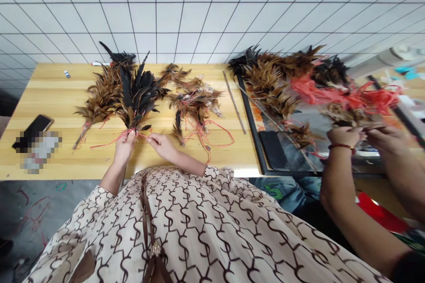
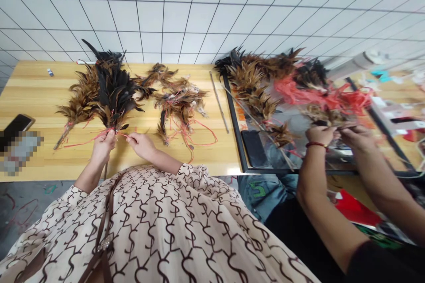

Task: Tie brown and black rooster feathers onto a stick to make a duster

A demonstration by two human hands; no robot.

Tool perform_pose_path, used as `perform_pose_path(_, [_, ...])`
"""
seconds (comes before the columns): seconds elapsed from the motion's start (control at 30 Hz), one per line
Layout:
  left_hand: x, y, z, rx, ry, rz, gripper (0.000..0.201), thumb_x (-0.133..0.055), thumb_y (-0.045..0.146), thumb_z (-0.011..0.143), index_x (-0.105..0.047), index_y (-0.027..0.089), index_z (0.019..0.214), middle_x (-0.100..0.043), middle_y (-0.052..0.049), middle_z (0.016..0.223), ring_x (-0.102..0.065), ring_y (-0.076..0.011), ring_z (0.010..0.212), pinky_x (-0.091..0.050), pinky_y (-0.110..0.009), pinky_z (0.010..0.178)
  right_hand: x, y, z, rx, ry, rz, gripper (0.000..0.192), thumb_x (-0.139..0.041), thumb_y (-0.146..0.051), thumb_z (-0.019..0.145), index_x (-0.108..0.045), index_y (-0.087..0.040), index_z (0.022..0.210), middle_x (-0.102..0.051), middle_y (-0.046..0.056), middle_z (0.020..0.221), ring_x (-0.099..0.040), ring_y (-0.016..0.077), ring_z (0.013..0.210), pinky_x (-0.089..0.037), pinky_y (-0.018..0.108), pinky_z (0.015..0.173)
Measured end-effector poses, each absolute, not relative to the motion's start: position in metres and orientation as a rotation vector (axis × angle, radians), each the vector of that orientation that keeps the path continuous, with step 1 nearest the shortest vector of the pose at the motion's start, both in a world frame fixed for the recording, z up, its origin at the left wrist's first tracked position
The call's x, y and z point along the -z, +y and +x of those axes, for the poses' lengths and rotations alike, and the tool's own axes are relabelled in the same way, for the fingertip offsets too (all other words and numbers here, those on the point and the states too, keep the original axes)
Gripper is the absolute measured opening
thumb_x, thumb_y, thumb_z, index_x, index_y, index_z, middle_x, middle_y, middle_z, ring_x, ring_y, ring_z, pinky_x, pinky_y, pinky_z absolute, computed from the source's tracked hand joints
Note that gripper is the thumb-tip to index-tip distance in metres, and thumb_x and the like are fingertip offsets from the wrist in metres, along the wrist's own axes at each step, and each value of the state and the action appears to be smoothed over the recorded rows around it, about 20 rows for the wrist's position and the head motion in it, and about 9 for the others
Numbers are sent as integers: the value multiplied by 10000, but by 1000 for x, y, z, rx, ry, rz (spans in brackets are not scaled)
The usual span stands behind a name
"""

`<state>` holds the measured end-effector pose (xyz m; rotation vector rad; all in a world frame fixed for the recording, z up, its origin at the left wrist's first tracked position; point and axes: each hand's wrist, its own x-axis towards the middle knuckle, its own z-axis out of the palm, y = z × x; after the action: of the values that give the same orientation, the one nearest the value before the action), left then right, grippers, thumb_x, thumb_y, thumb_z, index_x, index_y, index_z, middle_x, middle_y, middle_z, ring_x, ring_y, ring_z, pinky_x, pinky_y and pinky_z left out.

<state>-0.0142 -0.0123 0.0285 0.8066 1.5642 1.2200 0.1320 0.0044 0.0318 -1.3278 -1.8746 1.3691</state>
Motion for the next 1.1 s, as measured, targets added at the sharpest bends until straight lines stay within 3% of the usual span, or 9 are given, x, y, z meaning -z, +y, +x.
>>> perform_pose_path(0.23, [-44,-9,-35,-1371,1610,707,365,-624,466,689,-398,198,586,-226,113,422,-162,-29,350,-108,-193,357,-22,17,141,-1566,-1727,-1357,269,-426,-277,851,-598,-140,696,-329,-77,497,-290,73,481,-243,212,504])
perform_pose_path(0.4, [-51,-10,-55,-1442,1656,719,338,-623,403,691,-386,197,566,-235,109,408,-181,-25,342,-126,-180,350,-14,40,159,-1460,-1801,-1514,251,-477,-221,801,-581,-138,588,-324,-79,458,-295,63,466,-258,204,500])
perform_pose_path(0.6, [-53,-17,-56,-1425,1705,720,301,-609,403,686,-416,193,589,-250,103,413,-196,-30,343,-128,-183,345,-15,55,189,-1146,-2125,-1881,185,-571,-98,693,-621,-175,532,-561,12,514,-507,129,547,-343,237,546])
perform_pose_path(0.73, [-52,-19,-52,-1407,1707,716,314,-626,422,648,-422,193,579,-260,100,404,-198,-30,348,-131,-181,345,-23,68,195,-841,-2194,-1941,190,-546,-60,688,-691,-175,646,-705,118,762,-622,215,781,-422,283,695])
perform_pose_path(0.83, [-53,-19,-52,-1380,1677,732,326,-636,427,639,-421,193,570,-259,99,400,-194,-29,350,-134,-176,345,-28,86,196,-819,-1968,-1900,266,-495,-46,699,-711,-166,795,-717,107,886,-629,199,846,-445,280,763])
perform_pose_path(0.93, [-55,-21,-51,-1340,1668,741,324,-633,420,652,-417,196,564,-255,94,399,-198,-34,347,-126,-177,342,-32,101,202,-1016,-1660,-1868,278,-455,-74,719,-691,-129,855,-690,57,742,-599,136,666,-457,232,653])
perform_pose_path(1.1, [-56,-23,-47,-1304,1620,734,373,-649,422,645,-366,204,533,-232,93,410,-187,-32,350,-120,-183,347,-28,98,220,-1215,-1828,-1840,197,-518,-200,738,-622,-124,589,-479,-28,445,-408,75,442,-341,203,474])
